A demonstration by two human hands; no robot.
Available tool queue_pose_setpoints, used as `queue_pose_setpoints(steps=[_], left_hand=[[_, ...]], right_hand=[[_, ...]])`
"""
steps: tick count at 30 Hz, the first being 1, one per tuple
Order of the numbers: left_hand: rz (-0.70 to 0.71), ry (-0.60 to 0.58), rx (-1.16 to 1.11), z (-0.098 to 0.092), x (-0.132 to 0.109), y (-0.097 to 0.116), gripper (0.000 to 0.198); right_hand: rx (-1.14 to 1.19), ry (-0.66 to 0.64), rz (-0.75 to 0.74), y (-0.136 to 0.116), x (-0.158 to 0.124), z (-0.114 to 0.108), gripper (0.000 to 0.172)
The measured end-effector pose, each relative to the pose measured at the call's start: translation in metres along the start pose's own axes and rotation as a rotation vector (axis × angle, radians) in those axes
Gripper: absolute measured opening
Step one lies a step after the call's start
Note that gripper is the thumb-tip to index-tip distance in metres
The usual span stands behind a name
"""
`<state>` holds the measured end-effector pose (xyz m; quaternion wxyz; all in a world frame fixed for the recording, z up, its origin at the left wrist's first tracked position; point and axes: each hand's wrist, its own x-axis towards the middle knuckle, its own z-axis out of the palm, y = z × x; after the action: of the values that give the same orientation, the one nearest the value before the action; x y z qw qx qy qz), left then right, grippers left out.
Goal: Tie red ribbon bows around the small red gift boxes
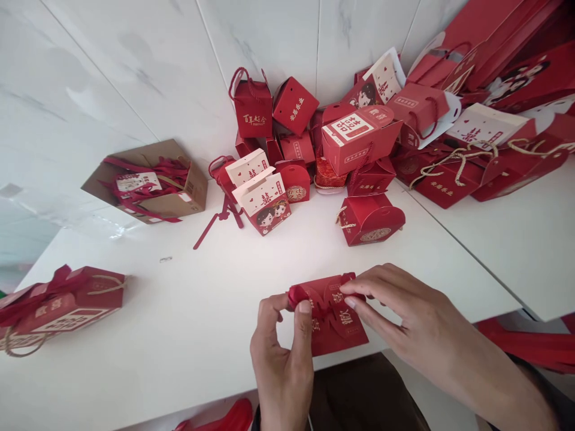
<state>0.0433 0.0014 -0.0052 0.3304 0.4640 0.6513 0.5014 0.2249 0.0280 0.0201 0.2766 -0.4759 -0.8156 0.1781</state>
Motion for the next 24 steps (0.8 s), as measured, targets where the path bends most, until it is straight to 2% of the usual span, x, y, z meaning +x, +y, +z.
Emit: queue_pose_setpoints(steps=[4, 6, 9, 12, 14, 16, 19, 24], left_hand=[[0.199, 0.085, 0.107, 0.001, -0.002, -0.001, 0.009], [0.292, 0.051, 0.151, 0.001, -0.002, 0.000, 0.004], [0.396, -0.047, 0.189, 0.000, 0.000, 0.001, 0.011], [0.397, -0.171, 0.188, -0.004, 0.003, 0.002, 0.015], [0.345, -0.245, 0.162, -0.009, 0.005, 0.002, 0.019], [0.300, -0.271, 0.130, -0.016, 0.008, 0.000, 0.023], [0.331, -0.231, 0.179, -0.024, 0.013, -0.004, 0.021], [0.478, 0.060, 0.349, -0.022, 0.013, -0.005, 0.015]], right_hand=[[0.034, -0.019, 0.005, -0.005, -0.002, -0.003, 0.013], [0.069, -0.019, 0.016, -0.010, -0.001, -0.003, 0.013], [0.137, -0.027, -0.021, -0.017, 0.004, -0.001, 0.026], [0.197, -0.009, -0.059, -0.017, 0.008, 0.001, 0.020], [0.223, 0.006, -0.027, -0.015, 0.009, 0.002, 0.014], [0.240, 0.005, 0.034, -0.012, 0.009, 0.002, 0.014], [0.263, -0.021, 0.117, -0.010, 0.009, 0.003, 0.014], [0.298, -0.045, 0.195, -0.013, 0.013, 0.005, 0.010]])
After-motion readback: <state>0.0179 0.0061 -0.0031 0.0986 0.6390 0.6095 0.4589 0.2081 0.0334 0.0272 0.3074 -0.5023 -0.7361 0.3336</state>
